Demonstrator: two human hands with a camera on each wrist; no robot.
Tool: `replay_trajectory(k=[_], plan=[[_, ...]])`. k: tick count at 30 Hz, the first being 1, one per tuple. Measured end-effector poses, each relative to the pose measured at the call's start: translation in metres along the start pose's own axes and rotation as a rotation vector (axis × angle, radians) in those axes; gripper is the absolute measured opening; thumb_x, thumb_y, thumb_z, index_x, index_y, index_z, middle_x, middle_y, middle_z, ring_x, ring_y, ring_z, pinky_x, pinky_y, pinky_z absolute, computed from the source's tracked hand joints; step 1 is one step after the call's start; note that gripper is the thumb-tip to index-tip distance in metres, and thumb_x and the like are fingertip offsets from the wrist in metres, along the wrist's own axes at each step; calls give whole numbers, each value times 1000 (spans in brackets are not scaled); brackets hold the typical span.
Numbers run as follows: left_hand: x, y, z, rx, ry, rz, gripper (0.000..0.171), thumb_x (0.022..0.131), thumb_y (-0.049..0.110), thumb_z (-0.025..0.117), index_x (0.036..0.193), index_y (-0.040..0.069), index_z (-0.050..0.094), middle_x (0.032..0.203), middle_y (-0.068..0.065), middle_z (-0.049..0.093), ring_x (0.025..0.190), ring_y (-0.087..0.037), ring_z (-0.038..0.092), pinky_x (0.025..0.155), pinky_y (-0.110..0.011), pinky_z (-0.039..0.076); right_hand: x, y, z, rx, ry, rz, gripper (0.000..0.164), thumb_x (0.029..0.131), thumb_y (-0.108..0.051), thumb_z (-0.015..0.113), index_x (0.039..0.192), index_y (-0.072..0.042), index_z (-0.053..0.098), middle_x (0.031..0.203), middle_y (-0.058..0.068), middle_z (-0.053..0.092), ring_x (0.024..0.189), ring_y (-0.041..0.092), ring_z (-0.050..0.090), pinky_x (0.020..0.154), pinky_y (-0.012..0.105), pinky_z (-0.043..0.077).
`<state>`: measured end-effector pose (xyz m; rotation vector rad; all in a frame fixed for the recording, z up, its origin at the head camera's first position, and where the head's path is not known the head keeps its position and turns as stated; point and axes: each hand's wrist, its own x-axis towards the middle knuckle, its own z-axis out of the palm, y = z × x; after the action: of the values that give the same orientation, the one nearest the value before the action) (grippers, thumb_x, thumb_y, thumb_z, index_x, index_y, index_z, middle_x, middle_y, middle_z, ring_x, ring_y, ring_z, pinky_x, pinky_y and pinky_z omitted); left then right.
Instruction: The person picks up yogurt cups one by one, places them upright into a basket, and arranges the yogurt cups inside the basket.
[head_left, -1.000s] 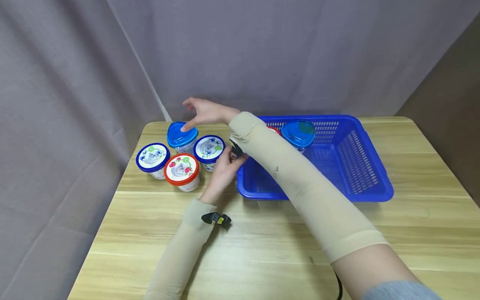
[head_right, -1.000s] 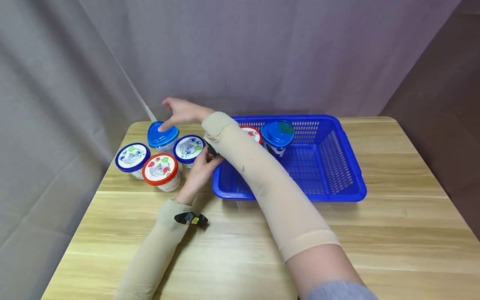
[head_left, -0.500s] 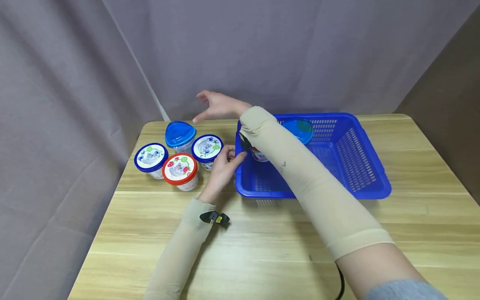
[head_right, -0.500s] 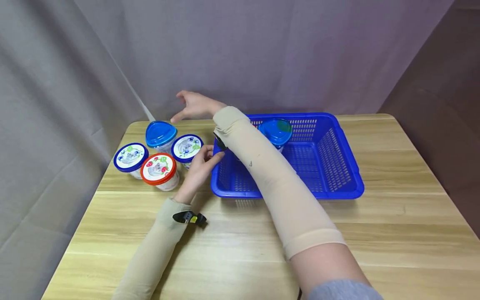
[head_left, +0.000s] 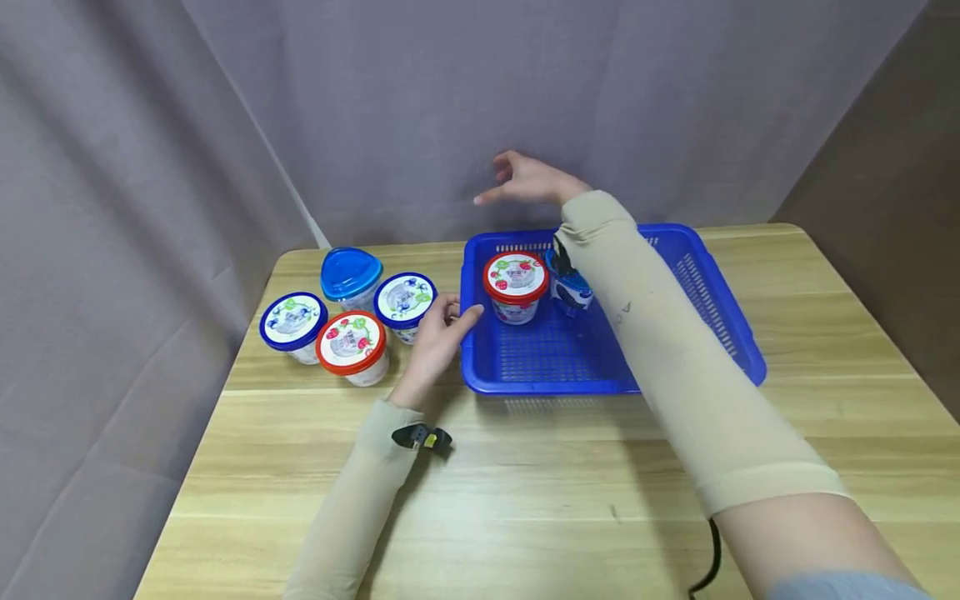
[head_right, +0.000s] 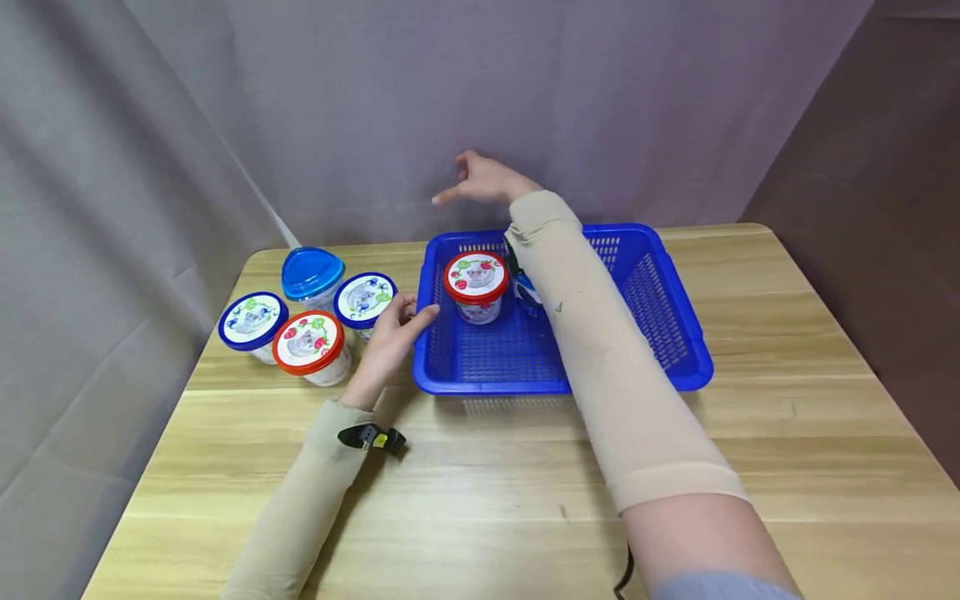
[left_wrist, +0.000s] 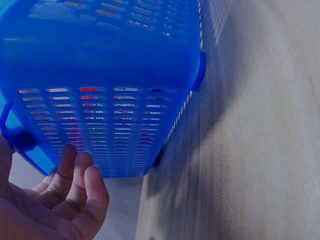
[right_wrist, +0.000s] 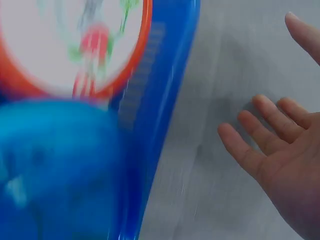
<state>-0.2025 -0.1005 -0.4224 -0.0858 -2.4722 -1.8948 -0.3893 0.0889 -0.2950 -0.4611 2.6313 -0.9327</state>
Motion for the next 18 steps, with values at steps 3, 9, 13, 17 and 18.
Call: replay_trajectory(k=[3, 9, 13, 17, 18], plan=[[0, 0, -1, 4, -4, -5, 36, 95, 31, 69, 116, 3, 61, 90, -10, 66, 77, -18, 61, 68, -28, 48, -12, 19, -21, 8, 19, 54, 101, 88, -56, 70, 161, -9, 17, 159, 12, 34, 144, 29, 35, 116, 45, 31], [3, -1, -3, -3, 0, 11, 37, 95, 30, 69, 117, 2, 61, 86, -7, 64, 74, -15, 58, 66, -27, 46, -40, 58, -61, 56, 54, 106, 97, 94, -54, 63, 161, -4, 13, 162, 18, 25, 144, 34, 32, 113, 51, 35], [4, -2, -4, -22, 0, 20, 36, 95, 28, 69, 117, 1, 61, 84, -6, 63, 73, -14, 57, 65, -26, 45, -62, 90, -78, 115, 97, 152, 97, 96, -55, 60, 161, -2, 11, 163, 21, 20, 145, 36, 29, 113, 53, 34], [5, -2, -5, -25, -10, 11, 35, 95, 28, 69, 116, 2, 60, 85, -6, 63, 72, -14, 57, 65, -27, 46, -86, 123, -90, 114, 111, 203, 98, 97, -56, 57, 160, 0, 8, 163, 25, 15, 147, 40, 24, 114, 57, 31], [5, -3, -5, -26, -11, 10, 35, 95, 29, 69, 116, 2, 60, 85, -7, 63, 72, -15, 58, 64, -27, 46, -92, 131, -92, 104, 110, 214, 98, 97, -56, 57, 160, 1, 7, 163, 26, 14, 146, 42, 24, 114, 58, 30]])
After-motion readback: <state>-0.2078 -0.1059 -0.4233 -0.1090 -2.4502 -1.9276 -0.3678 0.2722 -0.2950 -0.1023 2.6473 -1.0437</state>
